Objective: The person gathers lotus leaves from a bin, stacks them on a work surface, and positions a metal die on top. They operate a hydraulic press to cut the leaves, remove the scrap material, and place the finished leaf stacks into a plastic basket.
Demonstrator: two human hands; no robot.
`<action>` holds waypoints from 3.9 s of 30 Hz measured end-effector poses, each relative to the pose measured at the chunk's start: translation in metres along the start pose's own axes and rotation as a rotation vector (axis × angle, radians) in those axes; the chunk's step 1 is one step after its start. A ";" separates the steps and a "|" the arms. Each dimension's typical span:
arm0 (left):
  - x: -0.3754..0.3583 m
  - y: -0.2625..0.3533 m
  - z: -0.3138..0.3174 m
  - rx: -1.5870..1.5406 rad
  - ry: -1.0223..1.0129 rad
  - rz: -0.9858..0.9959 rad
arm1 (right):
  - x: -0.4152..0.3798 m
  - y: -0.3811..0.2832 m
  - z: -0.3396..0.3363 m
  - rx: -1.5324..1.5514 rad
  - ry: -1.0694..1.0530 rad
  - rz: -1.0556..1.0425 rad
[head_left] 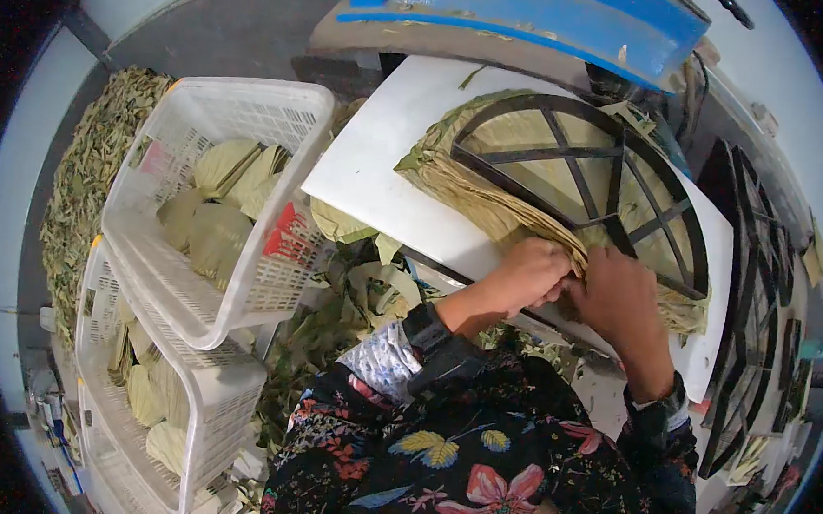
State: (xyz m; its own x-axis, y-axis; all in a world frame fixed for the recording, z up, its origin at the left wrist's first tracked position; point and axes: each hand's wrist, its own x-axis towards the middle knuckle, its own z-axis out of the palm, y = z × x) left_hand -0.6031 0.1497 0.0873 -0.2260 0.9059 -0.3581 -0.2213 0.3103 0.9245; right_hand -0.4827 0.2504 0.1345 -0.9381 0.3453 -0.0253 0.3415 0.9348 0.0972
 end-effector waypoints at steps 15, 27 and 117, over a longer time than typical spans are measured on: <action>-0.010 -0.028 -0.001 1.109 0.163 0.215 | 0.000 0.020 0.022 -0.038 0.119 -0.090; -0.026 -0.062 -0.009 0.705 0.173 0.638 | -0.019 -0.012 0.029 -0.016 0.200 0.001; -0.020 0.018 0.013 0.240 0.118 0.239 | -0.021 -0.007 0.048 0.125 0.359 0.018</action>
State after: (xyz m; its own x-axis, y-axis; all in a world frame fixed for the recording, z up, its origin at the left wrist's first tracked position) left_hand -0.5908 0.1412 0.1129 -0.3557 0.9259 -0.1274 0.0769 0.1649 0.9833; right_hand -0.4628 0.2403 0.0864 -0.8848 0.3314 0.3277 0.3414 0.9395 -0.0282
